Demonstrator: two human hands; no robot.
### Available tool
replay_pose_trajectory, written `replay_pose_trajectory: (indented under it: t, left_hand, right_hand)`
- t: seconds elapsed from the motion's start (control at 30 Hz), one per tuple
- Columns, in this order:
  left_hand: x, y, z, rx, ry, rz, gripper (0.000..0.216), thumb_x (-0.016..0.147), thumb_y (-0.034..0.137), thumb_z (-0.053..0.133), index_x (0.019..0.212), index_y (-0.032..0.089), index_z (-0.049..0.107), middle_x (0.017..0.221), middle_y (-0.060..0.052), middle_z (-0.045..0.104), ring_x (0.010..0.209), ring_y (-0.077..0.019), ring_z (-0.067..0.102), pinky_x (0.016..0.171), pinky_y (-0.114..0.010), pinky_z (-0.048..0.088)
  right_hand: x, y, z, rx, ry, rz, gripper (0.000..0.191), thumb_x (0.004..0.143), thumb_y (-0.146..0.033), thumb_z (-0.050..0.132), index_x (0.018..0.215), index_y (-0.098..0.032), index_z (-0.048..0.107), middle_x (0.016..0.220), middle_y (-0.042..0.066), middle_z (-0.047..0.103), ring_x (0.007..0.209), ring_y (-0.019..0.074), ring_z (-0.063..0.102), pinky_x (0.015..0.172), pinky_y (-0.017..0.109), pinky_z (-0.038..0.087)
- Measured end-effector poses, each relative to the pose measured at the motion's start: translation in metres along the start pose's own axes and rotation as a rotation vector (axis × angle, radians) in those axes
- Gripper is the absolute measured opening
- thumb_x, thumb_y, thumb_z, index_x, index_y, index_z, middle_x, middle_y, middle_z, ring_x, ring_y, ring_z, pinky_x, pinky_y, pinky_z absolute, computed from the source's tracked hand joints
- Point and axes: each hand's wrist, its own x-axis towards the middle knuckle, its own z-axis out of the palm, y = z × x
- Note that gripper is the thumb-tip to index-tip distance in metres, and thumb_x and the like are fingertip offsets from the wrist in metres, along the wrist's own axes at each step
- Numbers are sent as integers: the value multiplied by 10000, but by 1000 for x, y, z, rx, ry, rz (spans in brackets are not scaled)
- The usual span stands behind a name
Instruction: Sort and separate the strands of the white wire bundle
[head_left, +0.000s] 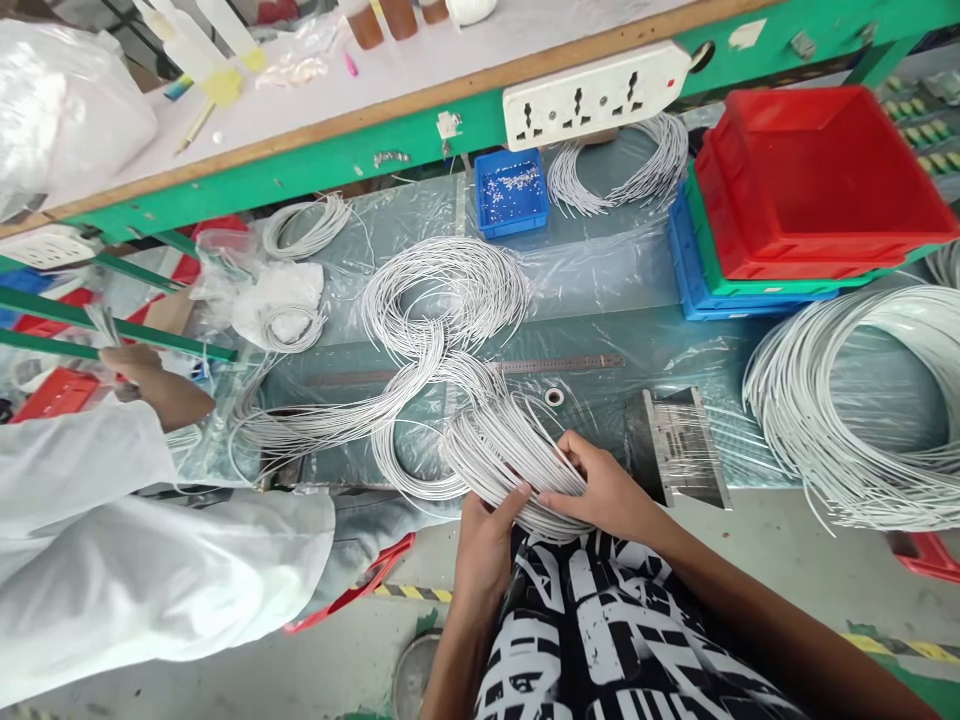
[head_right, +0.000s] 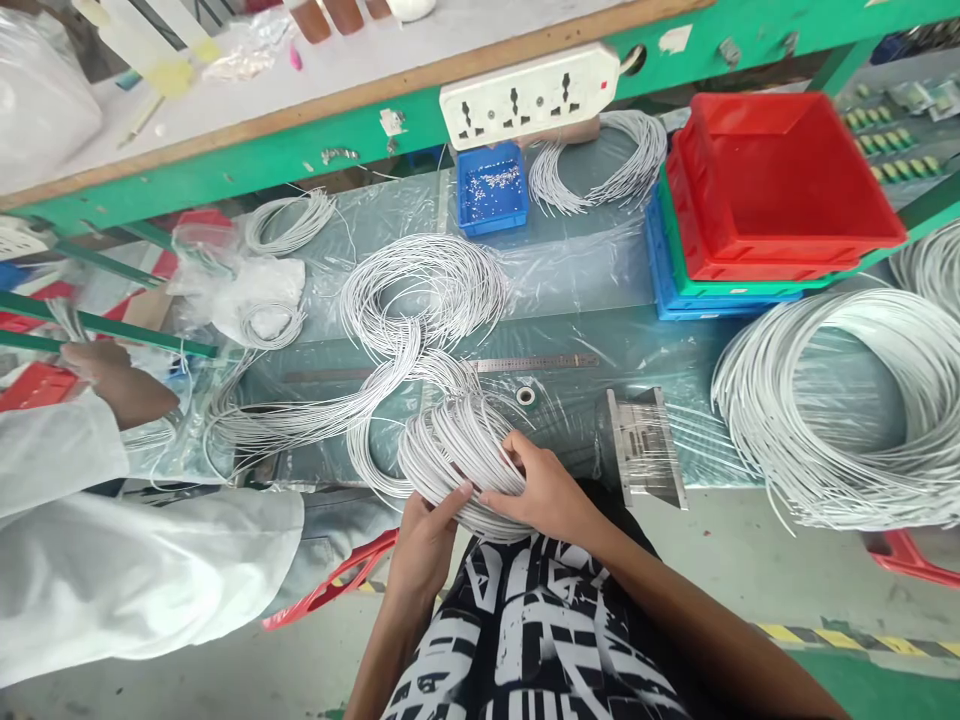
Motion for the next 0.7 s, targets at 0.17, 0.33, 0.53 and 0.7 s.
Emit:
replay_pose_trajectory:
  t: [0.17, 0.33, 0.53, 0.7]
  left_hand:
    - [1, -1, -2, -1, 19, 5, 456, 708, 239, 824, 1139, 142, 710, 1029, -104, 754, 1016, -290, 678, 971, -414, 466]
    - [3, -5, -4, 5, 106, -21, 326, 654, 255, 861, 931, 137, 736, 921, -70, 747, 894, -234, 677, 881, -356, 490]
    - [4, -8, -4, 18, 103, 14, 283, 645, 243, 860, 864, 137, 716, 884, -62, 730, 907, -245, 672, 880, -370, 494]
    - [5, -9, -5, 61, 83, 39, 253, 673, 253, 841, 858, 143, 709, 891, -62, 723, 921, -252, 666, 877, -374, 489]
  right_hand:
    - [0, 0, 2, 9, 32, -22, 330, 782, -340, 676, 841, -241, 367, 718, -56, 469, 637, 167, 481, 584, 276, 346]
    - [-1, 1, 3, 13, 103, -30, 294, 797, -332, 644, 843, -238, 369, 744, -43, 468, 666, 175, 492, 610, 289, 368]
    - [-2, 5, 4, 20, 58, -28, 346, 810, -390, 682, 862, -242, 375, 762, -40, 457, 672, 177, 480, 596, 284, 367]
    - [-1, 6, 6, 57, 36, -36, 324, 819, -375, 678, 874, -239, 389, 779, -36, 483, 694, 182, 503, 605, 284, 377]
